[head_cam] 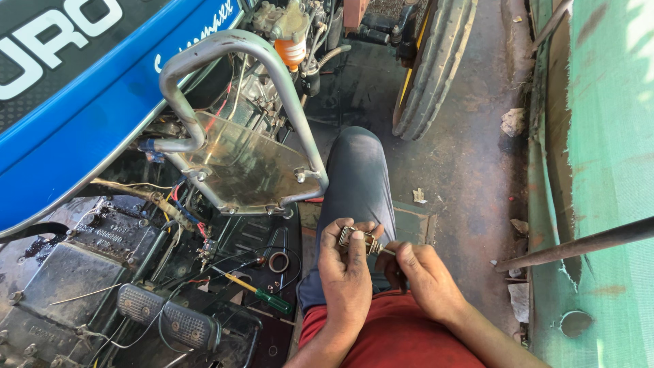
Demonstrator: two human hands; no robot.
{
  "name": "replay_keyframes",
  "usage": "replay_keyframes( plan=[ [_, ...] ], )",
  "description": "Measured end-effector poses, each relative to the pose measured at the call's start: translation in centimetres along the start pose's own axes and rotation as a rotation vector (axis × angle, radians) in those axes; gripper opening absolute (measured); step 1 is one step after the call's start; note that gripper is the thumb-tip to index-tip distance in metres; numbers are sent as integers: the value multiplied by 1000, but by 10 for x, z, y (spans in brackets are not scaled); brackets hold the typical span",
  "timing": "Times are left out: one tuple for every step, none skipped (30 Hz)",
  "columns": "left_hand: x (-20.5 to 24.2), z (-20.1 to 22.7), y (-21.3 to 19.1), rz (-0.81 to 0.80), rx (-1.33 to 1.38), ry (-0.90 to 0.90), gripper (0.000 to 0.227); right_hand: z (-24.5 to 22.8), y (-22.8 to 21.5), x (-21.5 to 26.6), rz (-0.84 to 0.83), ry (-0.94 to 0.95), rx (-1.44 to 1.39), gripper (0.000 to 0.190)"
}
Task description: The person disassembles a small electrical component, likely a switch, using a screwdriver. They remove screws, separate the housing, and manipulate internal parts. The person then reassembles the component and connects wires to it within the vehicle's wiring harness.
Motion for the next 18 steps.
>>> replay_keyframes(
  plan=[
    [0, 0, -1, 5, -3, -4, 21, 0, -2, 0, 29, 2, -8, 66],
    [0, 1, -2, 18, -47, -4, 21, -6, -2, 0, 28, -47, -29, 63],
    [0, 1, -4, 30, -91, -4, 21, -12, -3, 1, 29, -95, -48, 61],
    [0, 1, -5, 43, -134, -5, 22, -17, -3, 3, 29, -143, -67, 59],
    [0, 2, -4, 35, -126, 9, 22, -16, 1, 2, 1, -126, -66, 59],
    [1, 3, -4, 27, -118, 23, 22, -15, 5, 1, -28, -109, -64, 59],
    [1, 4, -3, 19, -111, 38, 22, -15, 9, 1, -56, -93, -63, 59],
    [1, 2, -2, 16, -59, 19, 21, -15, 9, 0, -52, -67, -43, 59],
    [1, 0, -1, 15, -6, 2, 21, -15, 8, -1, -49, -43, -22, 60],
    [1, -3, 0, 13, 46, -15, 20, -14, 8, -1, -47, -18, -1, 62],
    [0, -1, -2, 19, -4, 5, 20, -15, 5, -1, -9, -9, 25, 50],
    [0, 0, -4, 25, -54, 25, 20, -15, 2, 0, 28, 0, 52, 39],
    [0, 2, -6, 33, -104, 45, 20, -15, -1, 0, 65, 8, 79, 30],
    [0, -1, -6, 30, -93, 32, 20, -15, 0, 0, 79, -9, 117, 27],
    [1, -4, -5, 30, -81, 19, 20, -15, -1, 0, 90, -26, 155, 24],
    [2, -6, -4, 30, -69, 6, 20, -14, -2, 0, 101, -44, 193, 23],
    [3, -4, -1, 14, -80, 36, 19, -4, -5, 0, 118, 30, 140, 22],
    [4, -1, 3, -3, -92, 65, 19, 6, -9, 1, 133, 106, 88, 23]
  ],
)
Point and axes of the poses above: each hand's wrist, its own x-axis away from the middle knuckle, its own y-axis out of the palm, z = x × y, the point moved 10 cm from there along -x, towards the middle knuckle, and after that the axes turned 6 degrees about -x, right-handed, at the moved point
